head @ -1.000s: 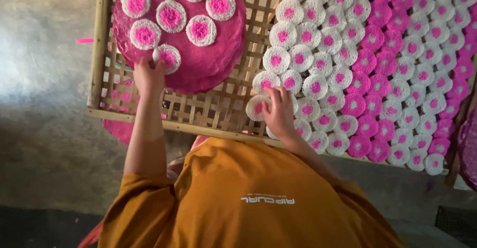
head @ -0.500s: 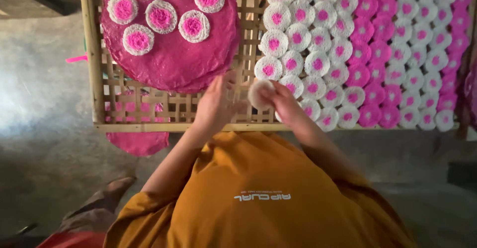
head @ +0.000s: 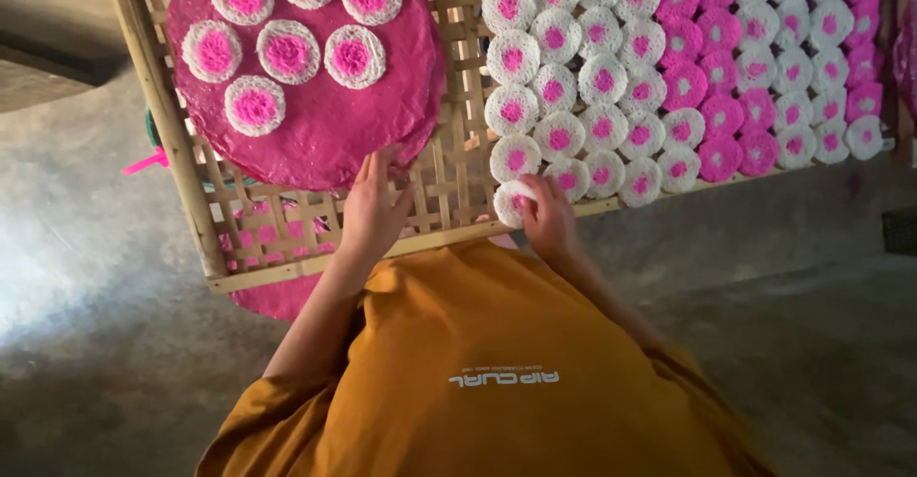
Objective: The person is assembling pink and white paper decorations by placing smaller white and pink flowered discs onto larger pink paper circles on a wooden lattice structure and moving the items between work surfaces.
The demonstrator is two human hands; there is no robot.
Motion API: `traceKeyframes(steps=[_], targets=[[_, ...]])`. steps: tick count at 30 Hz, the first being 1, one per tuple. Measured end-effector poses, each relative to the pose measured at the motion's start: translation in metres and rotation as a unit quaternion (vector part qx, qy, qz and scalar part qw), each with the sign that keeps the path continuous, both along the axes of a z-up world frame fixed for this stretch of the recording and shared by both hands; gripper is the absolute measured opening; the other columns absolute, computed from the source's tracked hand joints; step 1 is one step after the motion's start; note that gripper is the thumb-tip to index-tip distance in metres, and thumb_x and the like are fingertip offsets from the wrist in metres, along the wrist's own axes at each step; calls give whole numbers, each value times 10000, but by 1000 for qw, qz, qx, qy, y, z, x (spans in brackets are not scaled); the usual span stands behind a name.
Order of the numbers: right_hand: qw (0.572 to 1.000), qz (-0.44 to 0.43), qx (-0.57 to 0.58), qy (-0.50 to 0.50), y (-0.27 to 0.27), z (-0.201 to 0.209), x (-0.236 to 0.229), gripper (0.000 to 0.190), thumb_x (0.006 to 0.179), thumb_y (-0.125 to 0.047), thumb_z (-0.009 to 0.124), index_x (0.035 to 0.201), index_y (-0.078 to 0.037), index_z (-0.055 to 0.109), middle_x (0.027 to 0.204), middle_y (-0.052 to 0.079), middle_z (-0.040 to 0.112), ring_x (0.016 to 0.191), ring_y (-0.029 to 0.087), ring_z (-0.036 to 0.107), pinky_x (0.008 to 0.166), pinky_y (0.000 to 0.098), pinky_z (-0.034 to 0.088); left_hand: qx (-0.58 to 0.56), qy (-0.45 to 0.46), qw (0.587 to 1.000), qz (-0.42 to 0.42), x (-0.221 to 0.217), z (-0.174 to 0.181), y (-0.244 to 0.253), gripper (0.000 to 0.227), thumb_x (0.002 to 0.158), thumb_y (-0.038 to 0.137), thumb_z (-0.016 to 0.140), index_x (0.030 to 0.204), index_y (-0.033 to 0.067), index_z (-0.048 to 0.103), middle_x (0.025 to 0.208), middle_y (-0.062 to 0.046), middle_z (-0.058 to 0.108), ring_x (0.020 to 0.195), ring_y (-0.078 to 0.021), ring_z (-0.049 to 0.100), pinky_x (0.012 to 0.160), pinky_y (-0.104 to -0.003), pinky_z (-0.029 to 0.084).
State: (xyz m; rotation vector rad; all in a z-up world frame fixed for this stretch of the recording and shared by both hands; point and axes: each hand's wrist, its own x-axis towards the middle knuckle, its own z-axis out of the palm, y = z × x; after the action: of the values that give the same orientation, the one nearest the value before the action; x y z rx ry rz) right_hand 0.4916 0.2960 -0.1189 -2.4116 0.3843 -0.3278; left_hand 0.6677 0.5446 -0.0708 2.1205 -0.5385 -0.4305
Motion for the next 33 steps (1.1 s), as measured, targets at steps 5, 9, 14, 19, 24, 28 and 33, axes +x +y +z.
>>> traceKeyframes(steps=[5, 9, 14, 19, 24, 28, 33], targets=[[995, 0, -90, -32, 15, 45, 26, 475, 784, -13, 734, 1246, 10, 628, 1176, 206, 581, 1071, 440, 555, 889, 512, 482, 53, 14, 998, 7, 34, -16, 11, 441, 952, 184, 709, 1348, 116, 528, 1173, -93, 652, 1009, -254, 700, 824, -385, 605], [993, 75, -40, -79, 19, 49, 93, 333, 851, -41, 746, 1174, -41, 664, 1178, 145, 607, 1114, 367, 605, 910, 445, 531, 72, -102, 991, 50, 83, -6, 19, 427, 902, 140, 741, 1295, 100, 578, 1170, -104, 671, 1100, -300, 654, 887, -435, 569], [978, 168, -79, -92, 17, 27, 224, 242, 896, -131, 780, 1114, -54, 707, 1189, 101, 665, 1081, 295, 639, 907, 409, 545, 163, -135, 972, 99, 156, -20, -11, 470, 968, 173, 707, 1362, 10, 510, 1310, -199, 576, 1184, -337, 595, 899, -430, 562], [906, 334, -216, -145, 1, 0, 331, 132, 925, -121, 763, 1038, -85, 706, 1141, 36, 669, 1081, 223, 660, 953, 381, 567, 201, -111, 968, 99, 177, -20, -24, 481, 904, 216, 721, 1357, 144, 575, 1340, -144, 546, 1301, -349, 504, 1056, -494, 454], [932, 316, -116, -131, -20, -28, 393, 151, 805, -181, 760, 900, -89, 689, 984, 53, 699, 929, 222, 684, 790, 370, 583, 252, -94, 943, 195, 220, -17, -30, 482, 949, 279, 641, 1408, 158, 560, 1446, -115, 487, 1358, -321, 450, 1107, -513, 410], [922, 187, 333, 60, -55, -72, 442, 129, 929, -220, 694, 962, -95, 700, 913, 37, 692, 817, 147, 650, 755, 317, 554, 301, -82, 929, 200, 251, -22, -38, 535, 969, 399, 613, 1423, 129, 525, 1473, -154, 413, 1363, -407, 355, 1104, -572, 335], [811, 47, 561, 158, -98, -75, 485, 187, 921, -204, 693, 1059, -93, 633, 960, 47, 702, 841, 179, 685, 737, 338, 581, 327, -55, 927, 176, 270, -33, -51, 438, 1001, 420, 588, 1350, 156, 582, 1482, -162, 419, 1428, -414, 321, 1182, -587, 280]])
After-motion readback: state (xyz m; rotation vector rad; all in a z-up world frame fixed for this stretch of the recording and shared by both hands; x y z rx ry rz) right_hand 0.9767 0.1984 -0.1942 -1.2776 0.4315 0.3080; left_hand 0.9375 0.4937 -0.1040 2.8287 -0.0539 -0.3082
